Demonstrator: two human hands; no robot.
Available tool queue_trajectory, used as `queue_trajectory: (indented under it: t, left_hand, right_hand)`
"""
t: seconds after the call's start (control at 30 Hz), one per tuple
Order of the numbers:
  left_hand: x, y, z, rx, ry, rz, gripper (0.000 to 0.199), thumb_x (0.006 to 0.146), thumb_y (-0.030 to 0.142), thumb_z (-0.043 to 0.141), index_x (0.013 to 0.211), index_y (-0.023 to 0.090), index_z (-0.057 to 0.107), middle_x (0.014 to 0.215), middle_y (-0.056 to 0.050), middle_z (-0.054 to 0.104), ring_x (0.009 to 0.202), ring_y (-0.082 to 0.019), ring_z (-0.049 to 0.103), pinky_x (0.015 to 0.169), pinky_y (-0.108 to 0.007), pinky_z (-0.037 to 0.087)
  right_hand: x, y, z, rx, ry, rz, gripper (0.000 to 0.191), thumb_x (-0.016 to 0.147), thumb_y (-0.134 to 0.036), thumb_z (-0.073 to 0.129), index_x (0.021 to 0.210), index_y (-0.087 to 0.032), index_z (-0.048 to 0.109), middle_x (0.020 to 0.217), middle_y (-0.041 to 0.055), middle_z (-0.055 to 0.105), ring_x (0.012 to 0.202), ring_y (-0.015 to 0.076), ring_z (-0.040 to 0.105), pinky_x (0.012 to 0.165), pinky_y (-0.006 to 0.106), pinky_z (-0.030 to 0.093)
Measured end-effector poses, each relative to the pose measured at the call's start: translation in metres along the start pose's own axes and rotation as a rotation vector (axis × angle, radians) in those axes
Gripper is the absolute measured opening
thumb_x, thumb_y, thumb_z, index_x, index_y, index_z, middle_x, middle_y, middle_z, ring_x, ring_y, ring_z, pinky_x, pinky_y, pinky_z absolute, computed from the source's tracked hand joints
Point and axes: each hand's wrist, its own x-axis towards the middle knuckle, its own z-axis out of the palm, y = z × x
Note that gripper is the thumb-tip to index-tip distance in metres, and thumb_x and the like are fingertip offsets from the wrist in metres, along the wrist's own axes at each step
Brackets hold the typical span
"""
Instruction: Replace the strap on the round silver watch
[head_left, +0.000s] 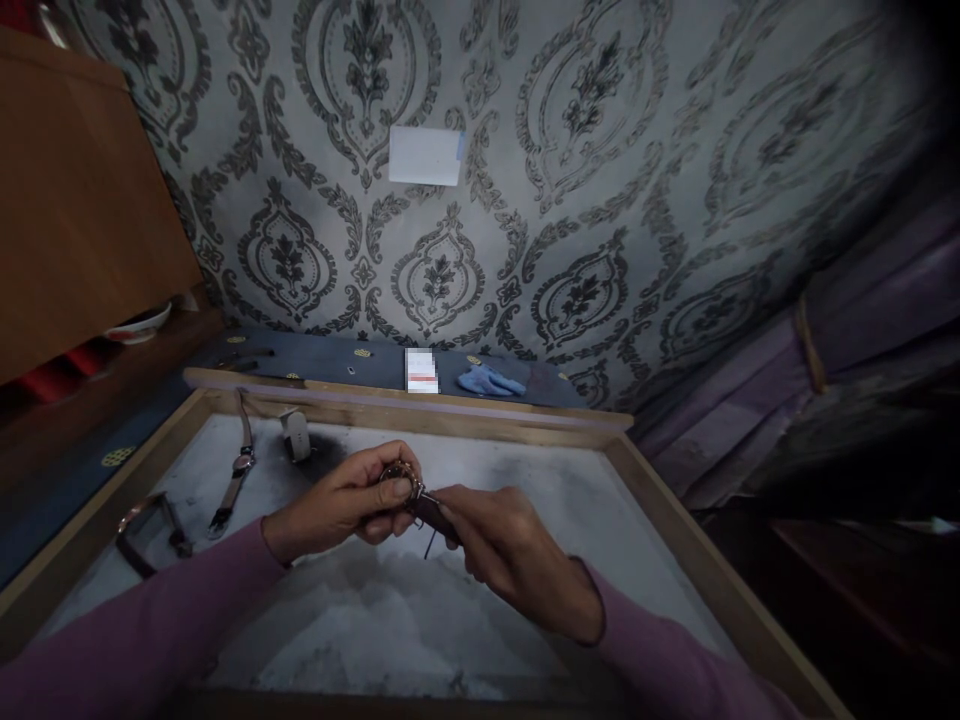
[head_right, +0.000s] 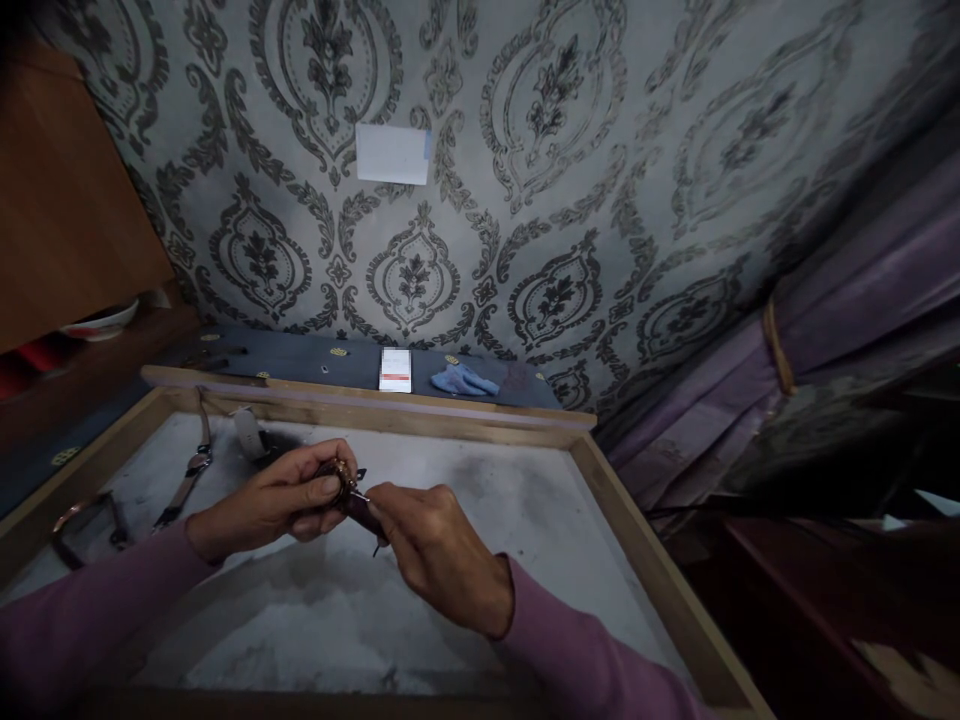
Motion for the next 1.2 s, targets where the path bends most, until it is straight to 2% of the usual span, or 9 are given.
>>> queue_trajectory:
  t: [0.17, 0.37, 0.6, 0.97, 1.2]
  left_hand:
    - [-0.001, 0.000, 0.000, 0.009, 0.011, 0.003, 0.031, 0.088, 0.045, 0.062, 0.088, 0.017, 0.047, 0.061, 0.003, 0.053, 0.044, -0.004, 0.031, 0.041, -0.017, 0.018]
    - [0.000, -0.001, 0.000, 0.004, 0.015, 0.007, 0.031, 0.088, 0.044, 0.061, 0.090, 0.016, 0.048, 0.061, 0.004, 0.053, 0.044, -0.004, 0.030, 0.041, -0.017, 0.018]
    - [-0.001, 0.000, 0.001, 0.008, 0.011, 0.006, 0.032, 0.088, 0.046, 0.062, 0.089, 0.017, 0.049, 0.061, 0.004, 0.053, 0.044, -0.004, 0.030, 0.041, -0.018, 0.017]
    - [-0.002, 0.001, 0.001, 0.046, -0.011, 0.027, 0.028, 0.091, 0.042, 0.058, 0.089, 0.017, 0.048, 0.062, 0.004, 0.052, 0.045, -0.004, 0.031, 0.042, -0.018, 0.019]
    - [-0.002, -0.001, 0.002, 0.061, 0.009, 0.021, 0.028, 0.091, 0.043, 0.058, 0.090, 0.017, 0.048, 0.063, 0.004, 0.053, 0.046, -0.005, 0.031, 0.042, -0.019, 0.018]
  right_hand:
    - [-0.001, -0.002, 0.002, 0.000, 0.028, 0.054, 0.025, 0.098, -0.013, 0.037, 0.086, -0.015, 0.059, 0.053, -0.0055, 0.045, 0.043, 0.0078, 0.043, 0.048, 0.020, 0.035]
    - [-0.002, -0.004, 0.005, 0.003, 0.075, 0.073, 0.025, 0.099, -0.015, 0.037, 0.086, -0.014, 0.059, 0.061, -0.0019, 0.054, 0.043, 0.0070, 0.047, 0.048, 0.020, 0.037]
    - [-0.001, -0.004, 0.005, 0.013, 0.084, 0.076, 0.025, 0.098, -0.014, 0.038, 0.083, -0.014, 0.059, 0.058, -0.0028, 0.052, 0.041, 0.0063, 0.047, 0.047, 0.019, 0.036]
    - [0.000, -0.008, 0.000, 0.098, 0.036, 0.137, 0.029, 0.099, -0.019, 0.037, 0.080, -0.014, 0.058, 0.060, -0.0012, 0.055, 0.043, 0.0069, 0.050, 0.047, 0.019, 0.038]
    - [0.003, -0.009, -0.007, 0.144, -0.033, 0.196, 0.032, 0.100, -0.023, 0.038, 0.073, -0.016, 0.055, 0.047, -0.0057, 0.048, 0.038, 0.0062, 0.046, 0.045, 0.018, 0.037]
